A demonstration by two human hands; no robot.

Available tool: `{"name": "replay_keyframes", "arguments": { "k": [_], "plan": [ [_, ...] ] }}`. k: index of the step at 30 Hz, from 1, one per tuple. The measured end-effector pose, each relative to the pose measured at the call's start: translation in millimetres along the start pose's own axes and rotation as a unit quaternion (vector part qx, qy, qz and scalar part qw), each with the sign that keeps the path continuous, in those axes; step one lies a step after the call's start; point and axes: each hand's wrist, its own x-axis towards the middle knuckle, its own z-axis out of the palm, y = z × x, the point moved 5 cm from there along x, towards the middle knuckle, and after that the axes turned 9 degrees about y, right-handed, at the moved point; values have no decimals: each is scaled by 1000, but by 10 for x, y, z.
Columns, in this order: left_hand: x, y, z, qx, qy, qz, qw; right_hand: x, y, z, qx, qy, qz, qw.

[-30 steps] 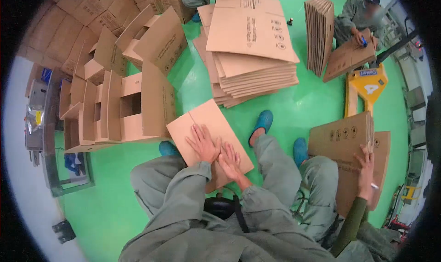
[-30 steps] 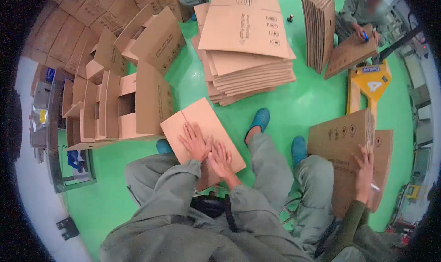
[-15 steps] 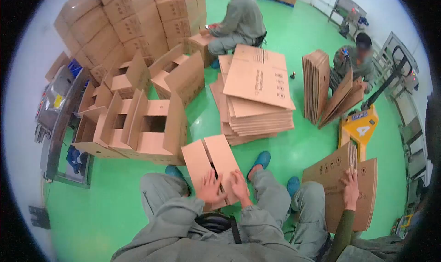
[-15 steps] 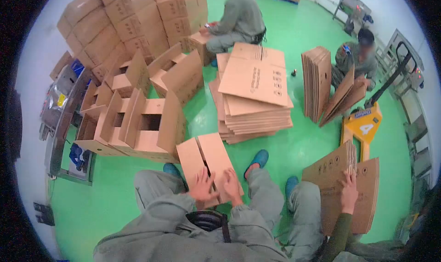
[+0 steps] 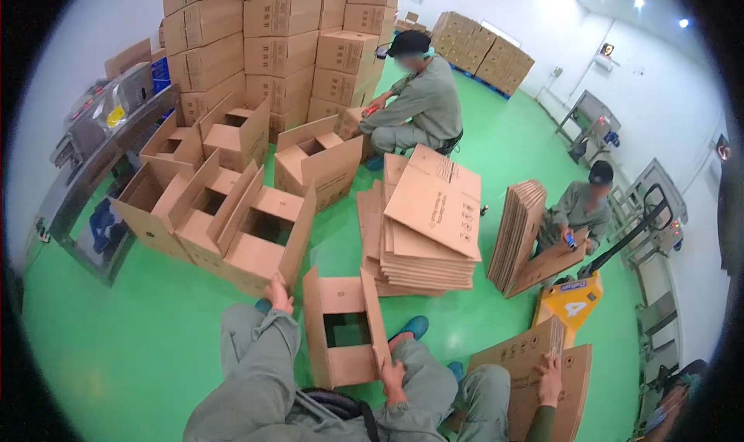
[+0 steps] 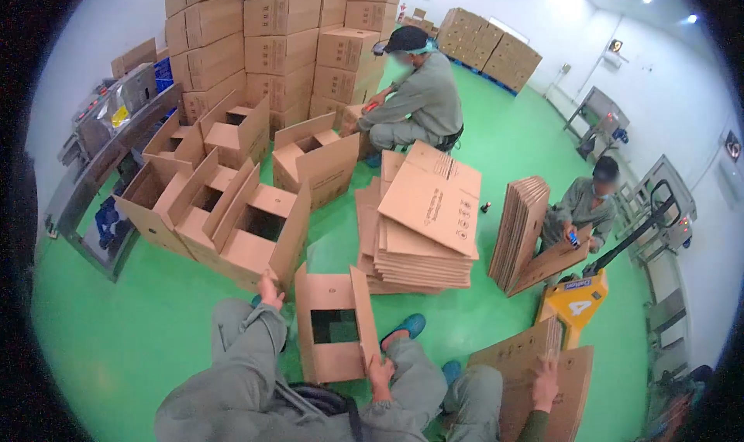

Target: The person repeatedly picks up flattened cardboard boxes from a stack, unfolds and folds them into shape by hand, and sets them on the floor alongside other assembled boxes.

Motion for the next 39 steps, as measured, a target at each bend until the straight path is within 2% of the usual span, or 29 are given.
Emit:
{"name": "replay_keyframes", "arguments": {
  "k": [1,3,4,5,6,8,9,11,12,14,15,16,18,21,22,23,24,26,30,31,32,35,37,39],
  "plan": [
    [61,39,61,-38,15,-5,999,19,71,24,8,-23,24,999],
    [1079,-344,312,-26,-43,24,998,-6,49,-42,8,-37,39,999],
    [1102,-246,399,-21,-72,38,996,-69,48,-76,8,-63,61,996],
    [1057,-290,496,-80,-81,25,993,-116,26,-126,5,-59,62,996],
    [793,-185,500,-78,-81,20,993,-167,-7,-182,5,-59,61,996],
    [378,-17,594,-72,-166,-22,983,-204,-95,-226,1,-57,60,997],
    [243,103,660,-74,-167,-28,983,-204,-101,-229,27,-66,76,995],
    [32,249,776,-39,-231,15,972,-193,34,-247,42,-71,95,992],
    [107,164,844,-41,-229,8,973,-114,104,-198,30,-66,61,996],
    [320,78,1074,42,-328,113,937,-120,121,-175,20,-66,26,997],
    [92,204,1001,91,-300,206,927,-120,72,-182,34,-80,4,996],
    [155,93,985,91,-298,209,927,-133,4,-198,43,-89,-8,995],
    [233,-152,832,187,-216,283,916,-192,-163,-218,61,-132,-6,989],
    [-367,-146,415,222,-212,258,916,-252,-254,-152,87,-186,3,979],
    [-368,-253,300,240,-204,289,904,-264,-247,-103,96,-204,1,974],
    [-353,-367,198,256,-196,320,891,-654,-746,-441,176,-278,93,940],
    [-457,-371,69,257,-201,306,894,-636,-705,-404,184,-279,92,938],
    [-558,-428,-190,261,-205,298,895,-641,-667,-251,240,-360,47,900],
    [-673,-428,-574,270,-200,257,906,-719,-877,-40,250,-388,14,887],
    [-787,-386,-699,268,-191,241,913,-675,-952,21,269,-368,-4,890],
    [-929,-349,-810,271,-186,248,911,-639,-1021,79,288,-349,-20,892],
    [-1098,-403,-1066,284,-200,319,882,-636,-1281,229,272,-386,-36,881],
    [-818,-557,-1258,311,-74,261,911,-637,-1384,396,260,-391,-64,880],
    [-808,-391,-1286,282,-65,255,923,-699,-1484,528,246,-396,-92,880]
  ]
}}
